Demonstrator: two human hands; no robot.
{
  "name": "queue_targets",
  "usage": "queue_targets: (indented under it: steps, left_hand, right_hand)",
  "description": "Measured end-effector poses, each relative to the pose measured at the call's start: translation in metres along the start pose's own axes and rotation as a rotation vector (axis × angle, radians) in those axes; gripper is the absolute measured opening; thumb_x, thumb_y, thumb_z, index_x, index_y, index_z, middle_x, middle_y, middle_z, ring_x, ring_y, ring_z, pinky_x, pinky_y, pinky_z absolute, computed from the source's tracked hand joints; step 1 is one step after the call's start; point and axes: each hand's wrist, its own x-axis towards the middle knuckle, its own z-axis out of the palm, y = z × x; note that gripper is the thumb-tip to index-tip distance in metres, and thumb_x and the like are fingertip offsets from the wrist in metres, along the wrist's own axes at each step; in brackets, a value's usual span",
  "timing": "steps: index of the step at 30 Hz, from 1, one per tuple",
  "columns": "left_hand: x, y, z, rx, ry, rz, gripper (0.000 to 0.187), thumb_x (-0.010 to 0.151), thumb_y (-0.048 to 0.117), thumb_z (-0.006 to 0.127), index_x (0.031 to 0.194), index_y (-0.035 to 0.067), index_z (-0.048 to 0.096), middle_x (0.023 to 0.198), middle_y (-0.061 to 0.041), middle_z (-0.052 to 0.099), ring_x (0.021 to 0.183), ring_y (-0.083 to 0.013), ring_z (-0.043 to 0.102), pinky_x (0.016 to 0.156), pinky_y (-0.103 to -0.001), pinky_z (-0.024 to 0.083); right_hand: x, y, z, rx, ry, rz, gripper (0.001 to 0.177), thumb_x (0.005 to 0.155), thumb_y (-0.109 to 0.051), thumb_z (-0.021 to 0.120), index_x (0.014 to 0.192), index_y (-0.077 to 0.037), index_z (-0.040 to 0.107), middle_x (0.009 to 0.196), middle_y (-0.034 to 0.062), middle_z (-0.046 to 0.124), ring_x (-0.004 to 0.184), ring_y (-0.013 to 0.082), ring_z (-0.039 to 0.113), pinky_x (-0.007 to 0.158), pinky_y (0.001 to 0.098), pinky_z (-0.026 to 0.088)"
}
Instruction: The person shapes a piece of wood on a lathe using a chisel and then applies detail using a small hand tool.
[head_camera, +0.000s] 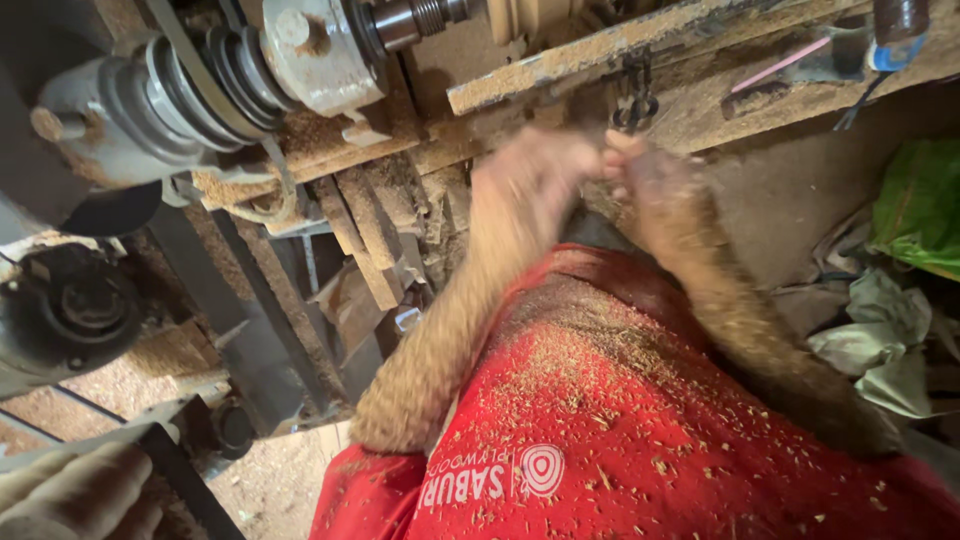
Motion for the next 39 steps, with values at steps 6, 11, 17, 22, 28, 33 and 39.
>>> queue_targets:
  steps: [6,11,17,22,28,33,39]
  left_hand:
    - [-0.036,0.06,-0.004,0.175,-0.276,0.078,0.025,0.094,0.002,0.068,0.118,0.008,0.071,0.117,-0.014,0.072,0.101,-0.0217,0.073,0.08,-0.029,0.064]
    - [-0.06,0.024,0.02,-0.043,0.06,-0.474,0.022,0.103,0.006,0.068,0.125,0.006,0.061,0.114,-0.014,0.068,0.097,-0.0138,0.074,0.082,-0.029,0.066]
    - [-0.086,-0.026,0.062,-0.99,0.151,-0.848,0.035,0.105,0.018,0.064,0.135,0.002,0.056,0.114,-0.004,0.07,0.099,-0.0072,0.067,0.084,-0.022,0.056]
    - [-0.09,-0.031,0.056,-0.79,0.152,-0.97,0.03,0.101,0.02,0.071,0.12,-0.001,0.064,0.082,-0.001,0.068,0.062,-0.0061,0.061,0.052,-0.021,0.046]
    - [-0.079,-0.016,0.05,-0.409,0.196,-0.956,0.023,0.097,0.023,0.069,0.113,0.007,0.069,0.067,0.004,0.06,0.054,-0.0044,0.054,0.047,-0.022,0.044]
    - [-0.081,-0.019,0.044,-0.434,0.15,-1.148,0.048,0.109,0.04,0.049,0.097,0.0,0.072,0.061,0.001,0.058,0.052,-0.0088,0.055,0.048,-0.026,0.043]
    - [-0.099,-0.03,0.046,-0.188,0.244,-0.881,0.041,0.105,0.035,0.056,0.131,0.008,0.07,0.073,0.001,0.062,0.063,-0.0094,0.059,0.058,-0.028,0.049]
  right_hand:
    - [0.006,-0.014,-0.022,1.047,-0.325,0.148,0.058,0.096,-0.001,0.056,0.152,0.005,0.044,0.128,0.0179,0.069,0.09,0.0131,0.074,0.075,0.0225,0.064]
    - [0.026,-0.023,0.009,1.079,-0.314,-0.183,0.06,0.103,0.005,0.058,0.16,0.002,0.039,0.133,0.0139,0.067,0.082,0.0086,0.062,0.066,0.0214,0.057]
    - [0.034,-0.024,0.045,0.943,-0.224,-0.191,0.055,0.109,0.0,0.061,0.16,0.0,0.04,0.125,0.0113,0.066,0.074,0.004,0.053,0.057,0.0182,0.048]
    - [0.045,-0.022,0.04,0.598,-0.17,-0.111,0.046,0.106,-0.015,0.048,0.151,-0.006,0.046,0.11,0.0016,0.071,0.075,-0.001,0.064,0.062,0.014,0.055]
    - [0.057,-0.018,0.046,0.488,-0.136,-0.277,0.056,0.103,-0.017,0.072,0.153,-0.004,0.049,0.098,0.0051,0.069,0.081,0.0083,0.066,0.066,0.0215,0.057]
    - [0.055,-0.016,0.052,0.347,-0.079,-0.282,0.051,0.104,-0.014,0.065,0.153,-0.006,0.052,0.09,0.0044,0.071,0.076,0.0085,0.066,0.064,0.0239,0.056]
    - [0.051,-0.029,0.044,0.275,-0.056,-0.274,0.046,0.104,-0.019,0.072,0.143,-0.002,0.053,0.102,0.0099,0.076,0.087,0.0141,0.076,0.068,0.0272,0.064]
